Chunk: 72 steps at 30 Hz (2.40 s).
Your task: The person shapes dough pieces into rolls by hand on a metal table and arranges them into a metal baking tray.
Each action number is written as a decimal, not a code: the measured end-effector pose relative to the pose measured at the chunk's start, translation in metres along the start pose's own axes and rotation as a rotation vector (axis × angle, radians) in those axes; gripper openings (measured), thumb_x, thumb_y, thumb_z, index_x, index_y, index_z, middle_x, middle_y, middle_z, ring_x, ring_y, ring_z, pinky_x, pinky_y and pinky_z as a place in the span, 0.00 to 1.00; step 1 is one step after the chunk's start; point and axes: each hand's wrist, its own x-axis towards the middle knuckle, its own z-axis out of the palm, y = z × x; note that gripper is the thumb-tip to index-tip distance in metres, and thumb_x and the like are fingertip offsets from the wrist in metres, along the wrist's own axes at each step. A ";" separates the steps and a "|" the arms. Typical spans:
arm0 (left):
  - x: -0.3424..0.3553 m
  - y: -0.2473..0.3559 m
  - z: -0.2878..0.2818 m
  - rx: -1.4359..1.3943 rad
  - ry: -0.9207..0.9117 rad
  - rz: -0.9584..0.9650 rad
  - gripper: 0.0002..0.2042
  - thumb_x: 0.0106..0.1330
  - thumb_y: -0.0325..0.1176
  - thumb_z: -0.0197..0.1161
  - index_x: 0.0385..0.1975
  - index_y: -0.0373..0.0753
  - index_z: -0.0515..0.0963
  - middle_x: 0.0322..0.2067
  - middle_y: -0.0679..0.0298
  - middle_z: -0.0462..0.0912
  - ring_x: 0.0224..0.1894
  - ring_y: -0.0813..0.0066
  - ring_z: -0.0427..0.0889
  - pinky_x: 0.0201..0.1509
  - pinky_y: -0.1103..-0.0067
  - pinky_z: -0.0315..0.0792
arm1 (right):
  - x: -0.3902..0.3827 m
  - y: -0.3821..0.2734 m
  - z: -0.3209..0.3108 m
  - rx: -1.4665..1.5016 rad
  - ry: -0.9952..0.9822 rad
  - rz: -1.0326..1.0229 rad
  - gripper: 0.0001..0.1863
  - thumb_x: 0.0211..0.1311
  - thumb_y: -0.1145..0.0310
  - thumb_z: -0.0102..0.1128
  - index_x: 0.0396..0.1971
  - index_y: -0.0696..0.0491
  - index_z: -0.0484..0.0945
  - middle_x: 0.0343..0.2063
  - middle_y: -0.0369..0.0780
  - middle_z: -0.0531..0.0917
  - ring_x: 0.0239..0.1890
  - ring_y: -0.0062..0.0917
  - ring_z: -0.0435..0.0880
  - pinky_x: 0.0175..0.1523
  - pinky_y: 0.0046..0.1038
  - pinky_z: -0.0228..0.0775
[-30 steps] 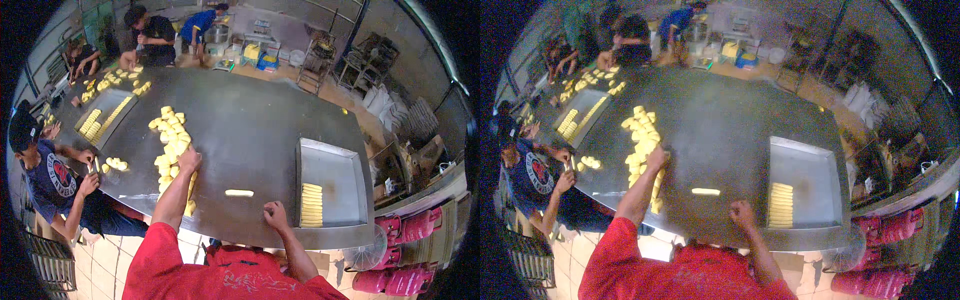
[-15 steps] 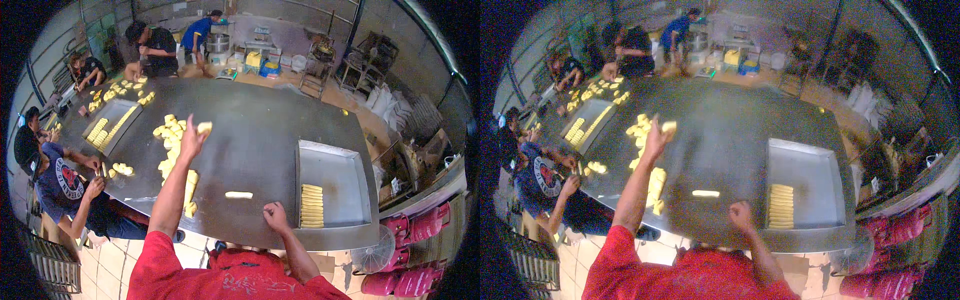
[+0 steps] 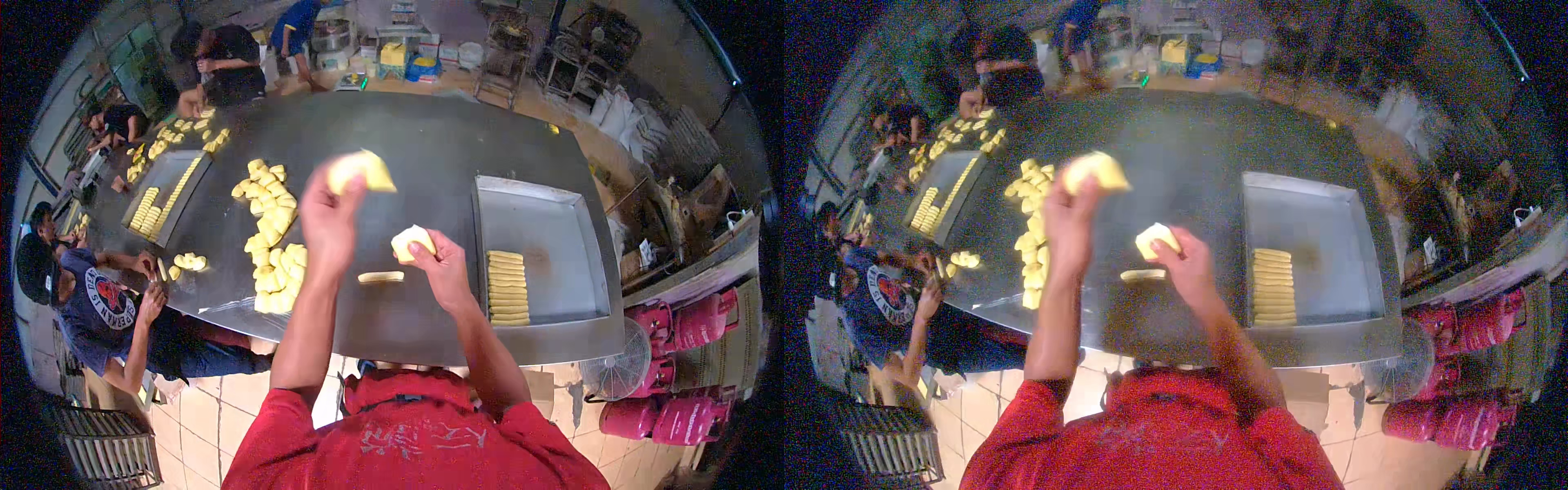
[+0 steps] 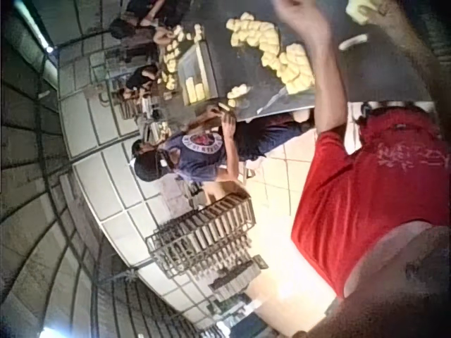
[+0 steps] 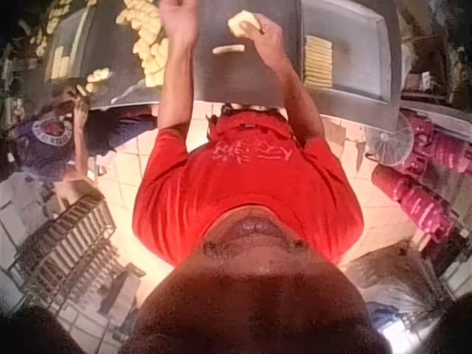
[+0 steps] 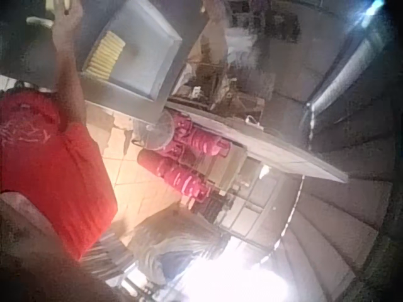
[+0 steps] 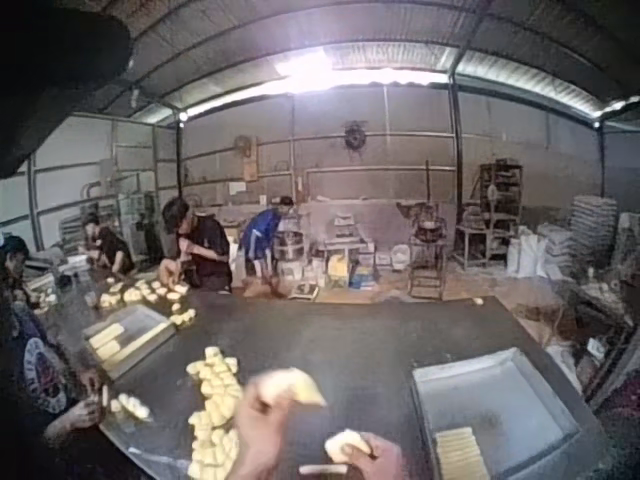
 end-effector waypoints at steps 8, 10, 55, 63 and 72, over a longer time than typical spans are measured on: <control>-0.009 -0.127 -0.059 0.926 0.031 0.257 0.30 0.64 0.49 0.62 0.53 0.27 0.69 0.48 0.46 0.78 0.54 0.53 0.76 0.62 0.67 0.65 | -0.040 0.042 -0.030 -0.133 0.137 0.063 0.16 0.63 0.73 0.59 0.49 0.62 0.75 0.42 0.42 0.81 0.44 0.24 0.81 0.50 0.26 0.78; -0.059 -0.151 -0.040 0.639 -0.178 -0.056 0.32 0.65 0.54 0.58 0.54 0.27 0.70 0.47 0.47 0.78 0.53 0.54 0.75 0.61 0.68 0.64 | -0.043 0.046 -0.035 -0.111 0.168 0.127 0.16 0.63 0.73 0.59 0.49 0.61 0.75 0.42 0.42 0.81 0.44 0.23 0.81 0.48 0.25 0.78; -0.158 -0.193 -0.050 0.771 -0.529 -0.619 0.27 0.45 0.39 0.77 0.44 0.35 0.77 0.33 0.55 0.84 0.35 0.64 0.83 0.39 0.72 0.75 | -0.015 0.130 -0.036 -1.264 -0.524 0.670 0.40 0.35 0.66 0.80 0.47 0.58 0.63 0.47 0.54 0.71 0.47 0.49 0.78 0.40 0.39 0.81; -0.180 -0.205 -0.087 1.231 -0.460 0.146 0.28 0.47 0.57 0.70 0.39 0.41 0.75 0.32 0.60 0.76 0.38 0.58 0.75 0.44 0.64 0.65 | -0.034 0.112 -0.077 -1.498 -0.289 0.444 0.51 0.28 0.41 0.79 0.50 0.55 0.63 0.51 0.52 0.64 0.59 0.49 0.61 0.54 0.54 0.62; -0.182 -0.210 -0.090 1.215 -0.464 0.154 0.29 0.46 0.63 0.68 0.35 0.41 0.78 0.32 0.64 0.77 0.38 0.64 0.74 0.43 0.68 0.63 | -0.029 0.118 -0.105 -1.505 -0.124 0.411 0.47 0.33 0.40 0.75 0.49 0.56 0.67 0.49 0.51 0.66 0.58 0.48 0.62 0.53 0.55 0.61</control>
